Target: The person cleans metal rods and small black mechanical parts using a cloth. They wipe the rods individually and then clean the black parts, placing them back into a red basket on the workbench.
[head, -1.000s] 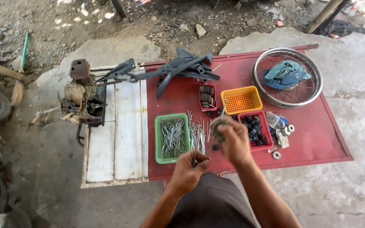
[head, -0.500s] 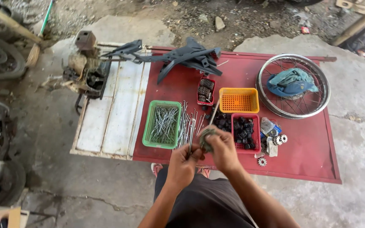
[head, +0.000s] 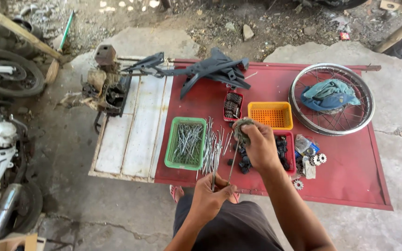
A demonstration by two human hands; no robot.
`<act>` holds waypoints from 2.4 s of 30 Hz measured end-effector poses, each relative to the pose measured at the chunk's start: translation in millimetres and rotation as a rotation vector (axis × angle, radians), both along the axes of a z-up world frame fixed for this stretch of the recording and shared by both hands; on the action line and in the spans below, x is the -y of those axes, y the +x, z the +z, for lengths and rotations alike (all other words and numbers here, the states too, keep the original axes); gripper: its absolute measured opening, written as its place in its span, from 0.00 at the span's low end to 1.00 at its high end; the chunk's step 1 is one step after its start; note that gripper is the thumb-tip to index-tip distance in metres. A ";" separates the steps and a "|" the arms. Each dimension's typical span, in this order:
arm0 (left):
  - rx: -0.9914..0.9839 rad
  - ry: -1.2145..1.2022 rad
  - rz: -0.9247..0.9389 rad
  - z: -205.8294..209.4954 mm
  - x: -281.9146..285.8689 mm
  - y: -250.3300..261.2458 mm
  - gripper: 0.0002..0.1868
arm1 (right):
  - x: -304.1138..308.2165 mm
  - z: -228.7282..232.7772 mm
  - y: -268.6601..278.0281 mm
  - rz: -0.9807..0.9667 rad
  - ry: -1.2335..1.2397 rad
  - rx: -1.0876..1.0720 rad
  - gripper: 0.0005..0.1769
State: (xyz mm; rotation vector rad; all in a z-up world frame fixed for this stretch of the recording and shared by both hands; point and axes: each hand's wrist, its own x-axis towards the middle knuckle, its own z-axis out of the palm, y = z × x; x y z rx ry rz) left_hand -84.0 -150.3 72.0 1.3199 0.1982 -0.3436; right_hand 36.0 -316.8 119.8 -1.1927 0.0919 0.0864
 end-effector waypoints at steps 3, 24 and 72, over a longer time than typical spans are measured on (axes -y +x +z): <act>0.012 0.089 -0.001 6.3 -21.8 17.0 0.14 | -23.5 -14.3 -7.0 -0.056 0.226 -0.035 0.14; -0.009 -0.023 -0.413 -6.6 -208.7 64.9 0.08 | -184.7 -24.2 18.7 -0.352 0.317 -0.040 0.12; 0.077 0.111 -0.135 11.6 -3.9 -0.1 0.02 | -1.9 -35.3 -30.8 0.067 0.119 0.013 0.12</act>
